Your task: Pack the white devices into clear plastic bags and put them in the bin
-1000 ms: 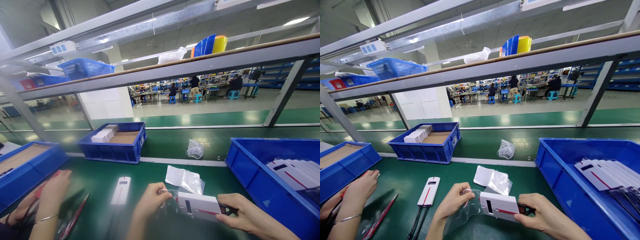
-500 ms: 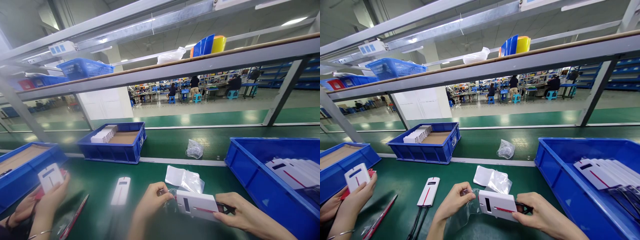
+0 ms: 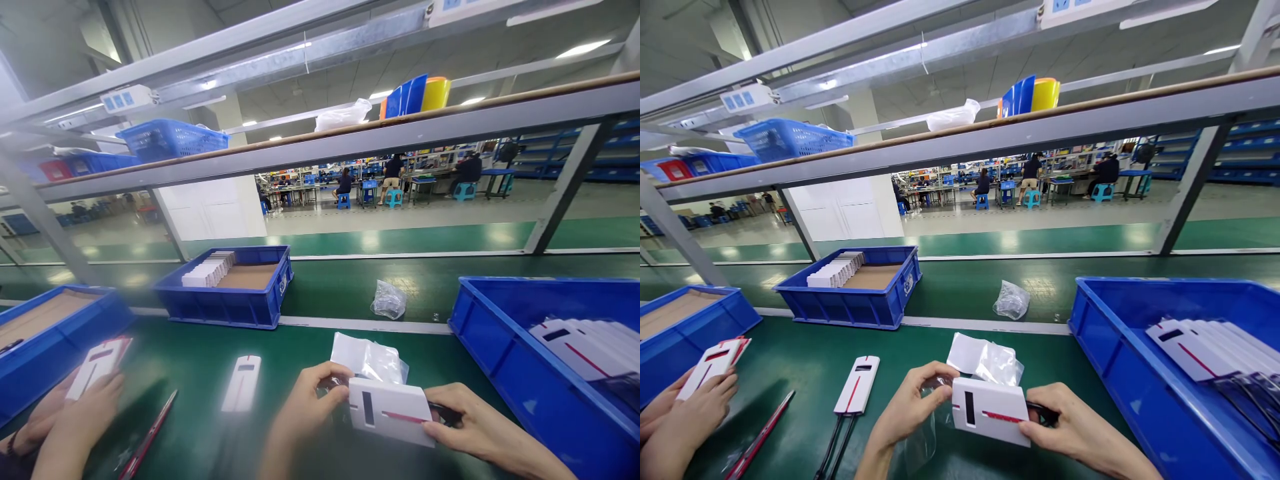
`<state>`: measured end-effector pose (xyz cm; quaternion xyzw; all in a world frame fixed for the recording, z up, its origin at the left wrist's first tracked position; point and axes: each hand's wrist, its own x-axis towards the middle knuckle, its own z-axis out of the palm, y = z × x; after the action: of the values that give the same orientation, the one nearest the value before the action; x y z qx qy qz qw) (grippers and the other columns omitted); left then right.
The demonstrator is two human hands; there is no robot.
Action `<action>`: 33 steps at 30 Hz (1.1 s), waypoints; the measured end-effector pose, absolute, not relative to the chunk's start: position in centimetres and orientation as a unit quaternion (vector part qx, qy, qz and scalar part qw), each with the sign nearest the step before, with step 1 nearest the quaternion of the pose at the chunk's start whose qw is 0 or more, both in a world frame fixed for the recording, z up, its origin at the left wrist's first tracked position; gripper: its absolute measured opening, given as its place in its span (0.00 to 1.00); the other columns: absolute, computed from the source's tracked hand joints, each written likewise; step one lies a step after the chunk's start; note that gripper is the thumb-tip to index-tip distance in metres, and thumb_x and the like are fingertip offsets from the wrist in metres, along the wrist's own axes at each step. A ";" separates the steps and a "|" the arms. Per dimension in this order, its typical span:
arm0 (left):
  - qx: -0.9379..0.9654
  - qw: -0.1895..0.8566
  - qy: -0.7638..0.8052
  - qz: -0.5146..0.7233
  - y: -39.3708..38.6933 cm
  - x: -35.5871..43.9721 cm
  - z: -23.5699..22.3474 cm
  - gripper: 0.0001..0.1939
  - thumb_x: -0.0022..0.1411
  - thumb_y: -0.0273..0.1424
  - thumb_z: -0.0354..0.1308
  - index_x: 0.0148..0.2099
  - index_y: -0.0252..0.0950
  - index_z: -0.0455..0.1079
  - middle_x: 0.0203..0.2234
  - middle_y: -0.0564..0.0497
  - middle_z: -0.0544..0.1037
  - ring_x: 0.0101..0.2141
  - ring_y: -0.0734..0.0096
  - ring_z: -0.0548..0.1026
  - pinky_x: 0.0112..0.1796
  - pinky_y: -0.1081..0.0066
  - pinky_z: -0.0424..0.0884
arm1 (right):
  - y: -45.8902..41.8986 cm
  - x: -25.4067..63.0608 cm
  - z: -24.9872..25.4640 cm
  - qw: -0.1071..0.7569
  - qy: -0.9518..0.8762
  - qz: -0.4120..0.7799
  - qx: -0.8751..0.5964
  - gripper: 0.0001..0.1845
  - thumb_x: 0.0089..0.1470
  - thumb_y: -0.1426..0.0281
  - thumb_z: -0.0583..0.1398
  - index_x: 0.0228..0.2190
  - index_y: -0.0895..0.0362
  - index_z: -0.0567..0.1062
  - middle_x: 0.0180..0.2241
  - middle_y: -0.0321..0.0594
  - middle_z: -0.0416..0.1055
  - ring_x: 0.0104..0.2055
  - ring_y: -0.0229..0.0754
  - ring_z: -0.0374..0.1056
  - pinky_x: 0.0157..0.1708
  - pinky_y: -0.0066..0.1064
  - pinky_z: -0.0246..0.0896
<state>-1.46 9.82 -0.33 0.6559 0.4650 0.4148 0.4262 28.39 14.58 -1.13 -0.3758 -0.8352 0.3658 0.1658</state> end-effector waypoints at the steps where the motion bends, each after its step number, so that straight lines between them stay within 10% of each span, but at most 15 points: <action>1: 0.672 0.407 0.470 0.403 9.7 -1.5 0.2 0.11 0.62 0.28 0.59 0.46 0.40 0.77 0.42 0.52 0.80 0.42 0.66 0.75 0.46 0.69 0.68 | 14.6 28.3 -1.2 0.171 -0.833 0.368 -0.376 0.18 0.57 0.56 0.63 0.27 0.58 0.77 0.25 0.32 0.65 0.28 0.37 0.55 0.27 0.29 0.46; 7: 0.811 0.211 0.475 0.270 9.1 -2.0 3.6 0.33 0.46 0.43 0.74 0.54 0.44 0.72 0.52 0.49 0.76 0.55 0.54 0.69 0.55 0.55 0.67 | 14.5 27.8 -1.4 0.203 -0.812 0.388 -0.385 0.24 0.56 0.48 0.61 0.24 0.57 0.74 0.24 0.32 0.62 0.29 0.39 0.55 0.28 0.29 0.48; 11: 0.870 0.060 0.462 0.163 8.7 -1.7 4.7 0.44 0.43 0.51 0.73 0.59 0.40 0.66 0.59 0.42 0.70 0.65 0.42 0.57 0.64 0.36 0.46 | 14.3 27.2 -1.3 0.213 -0.795 0.438 -0.363 0.28 0.55 0.45 0.59 0.21 0.56 0.69 0.22 0.31 0.60 0.26 0.37 0.54 0.26 0.28 0.47; 19: 0.885 -0.024 0.455 0.096 8.0 -0.6 6.0 0.24 0.62 0.35 0.59 0.58 0.35 0.62 0.55 0.40 0.74 0.66 0.45 0.56 0.64 0.33 0.45 | 14.5 26.8 -1.7 0.233 -0.768 0.495 -0.334 0.29 0.54 0.43 0.60 0.21 0.56 0.67 0.21 0.31 0.60 0.25 0.36 0.58 0.25 0.27 0.51; 33: 0.898 0.003 0.403 0.175 9.3 0.5 4.7 0.31 0.58 0.48 0.64 0.55 0.32 0.64 0.47 0.35 0.77 0.58 0.44 0.67 0.65 0.40 0.46 | 13.8 25.8 -1.2 0.249 -0.753 0.510 -0.333 0.29 0.55 0.44 0.60 0.19 0.56 0.68 0.19 0.32 0.64 0.24 0.36 0.59 0.26 0.27 0.52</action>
<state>0.52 9.27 4.66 0.8984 0.4029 0.1745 0.0030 25.82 13.77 -1.22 -0.3333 -0.7527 0.5102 0.2489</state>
